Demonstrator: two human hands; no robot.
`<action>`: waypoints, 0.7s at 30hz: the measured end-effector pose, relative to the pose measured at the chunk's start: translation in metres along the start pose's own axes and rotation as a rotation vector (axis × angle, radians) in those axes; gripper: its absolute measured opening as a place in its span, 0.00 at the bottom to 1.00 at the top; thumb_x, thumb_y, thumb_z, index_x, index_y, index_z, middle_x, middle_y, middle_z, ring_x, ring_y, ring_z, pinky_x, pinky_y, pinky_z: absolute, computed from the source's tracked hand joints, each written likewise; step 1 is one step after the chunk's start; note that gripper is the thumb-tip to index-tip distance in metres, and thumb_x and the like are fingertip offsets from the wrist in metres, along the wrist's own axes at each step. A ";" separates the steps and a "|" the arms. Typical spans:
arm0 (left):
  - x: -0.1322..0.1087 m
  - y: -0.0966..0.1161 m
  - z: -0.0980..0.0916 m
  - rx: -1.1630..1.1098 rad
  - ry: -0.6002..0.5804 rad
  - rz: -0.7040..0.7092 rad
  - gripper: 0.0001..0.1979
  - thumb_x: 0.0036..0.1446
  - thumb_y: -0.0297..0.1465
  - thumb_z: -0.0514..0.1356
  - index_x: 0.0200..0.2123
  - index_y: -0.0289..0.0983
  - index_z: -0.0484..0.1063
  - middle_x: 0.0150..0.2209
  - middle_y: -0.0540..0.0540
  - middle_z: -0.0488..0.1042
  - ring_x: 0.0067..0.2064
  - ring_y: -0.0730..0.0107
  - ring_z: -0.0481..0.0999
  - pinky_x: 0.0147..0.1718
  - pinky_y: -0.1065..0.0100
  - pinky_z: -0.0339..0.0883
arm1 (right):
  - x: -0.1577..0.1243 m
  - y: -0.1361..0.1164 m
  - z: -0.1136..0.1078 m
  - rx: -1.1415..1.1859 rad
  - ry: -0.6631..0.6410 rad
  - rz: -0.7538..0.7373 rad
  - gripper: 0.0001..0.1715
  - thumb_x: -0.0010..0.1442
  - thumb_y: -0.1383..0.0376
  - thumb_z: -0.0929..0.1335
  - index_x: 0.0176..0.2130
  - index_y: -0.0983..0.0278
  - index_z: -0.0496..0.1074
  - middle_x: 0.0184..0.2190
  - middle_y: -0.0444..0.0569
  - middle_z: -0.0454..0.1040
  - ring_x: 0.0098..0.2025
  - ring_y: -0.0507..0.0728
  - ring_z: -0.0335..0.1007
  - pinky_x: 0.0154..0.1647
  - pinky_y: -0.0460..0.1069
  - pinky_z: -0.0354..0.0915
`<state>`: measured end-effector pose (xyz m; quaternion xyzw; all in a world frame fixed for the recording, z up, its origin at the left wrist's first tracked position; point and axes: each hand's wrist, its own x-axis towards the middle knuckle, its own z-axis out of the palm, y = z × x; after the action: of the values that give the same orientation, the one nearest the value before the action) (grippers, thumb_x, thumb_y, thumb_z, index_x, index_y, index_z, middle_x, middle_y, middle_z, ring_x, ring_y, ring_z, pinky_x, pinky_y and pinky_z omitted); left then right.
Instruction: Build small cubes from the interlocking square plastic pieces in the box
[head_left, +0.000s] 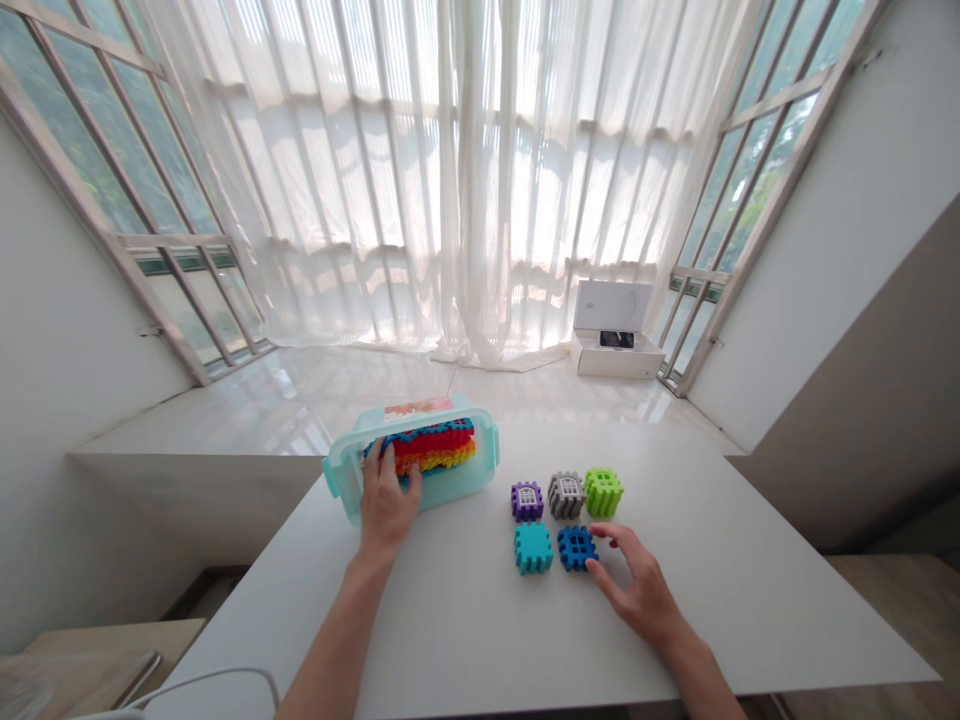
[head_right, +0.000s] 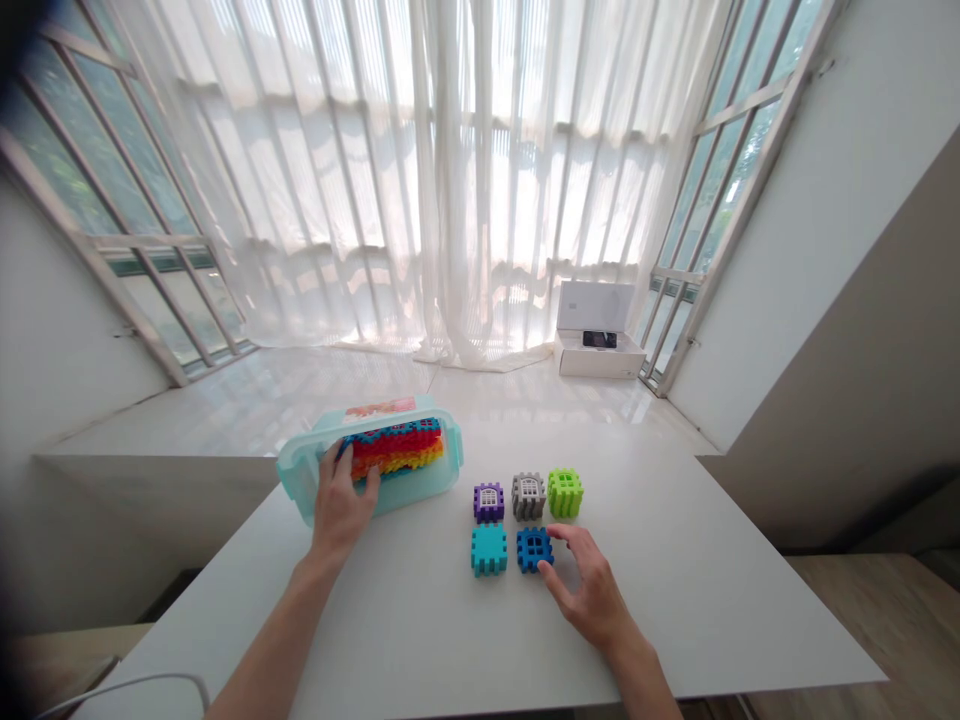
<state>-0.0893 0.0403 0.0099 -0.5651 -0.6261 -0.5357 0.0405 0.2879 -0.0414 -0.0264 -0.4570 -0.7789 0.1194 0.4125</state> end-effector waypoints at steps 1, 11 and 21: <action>0.000 0.003 -0.002 -0.023 0.015 0.011 0.26 0.58 0.33 0.58 0.60 0.36 0.64 0.65 0.36 0.58 0.67 0.44 0.55 0.66 0.49 0.50 | 0.000 0.000 0.000 0.000 0.004 0.002 0.19 0.64 0.63 0.67 0.55 0.59 0.65 0.48 0.55 0.74 0.50 0.64 0.72 0.47 0.57 0.73; -0.018 0.039 0.001 -0.662 -0.193 -0.158 0.14 0.57 0.39 0.63 0.33 0.40 0.60 0.43 0.43 0.73 0.44 0.61 0.76 0.45 0.60 0.73 | -0.001 0.000 -0.003 -0.029 0.066 -0.036 0.16 0.64 0.64 0.67 0.52 0.60 0.68 0.45 0.53 0.75 0.47 0.62 0.74 0.45 0.56 0.73; -0.035 0.066 0.001 -0.935 -0.767 -0.416 0.19 0.48 0.37 0.72 0.40 0.35 0.73 0.37 0.46 0.78 0.37 0.67 0.79 0.38 0.66 0.74 | 0.032 -0.055 0.007 -0.020 0.108 -0.205 0.20 0.63 0.68 0.68 0.55 0.60 0.68 0.52 0.56 0.72 0.55 0.64 0.70 0.54 0.59 0.70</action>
<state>-0.0263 0.0043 0.0281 -0.5414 -0.3930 -0.5085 -0.5421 0.2414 -0.0445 0.0170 -0.3850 -0.7992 0.0441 0.4594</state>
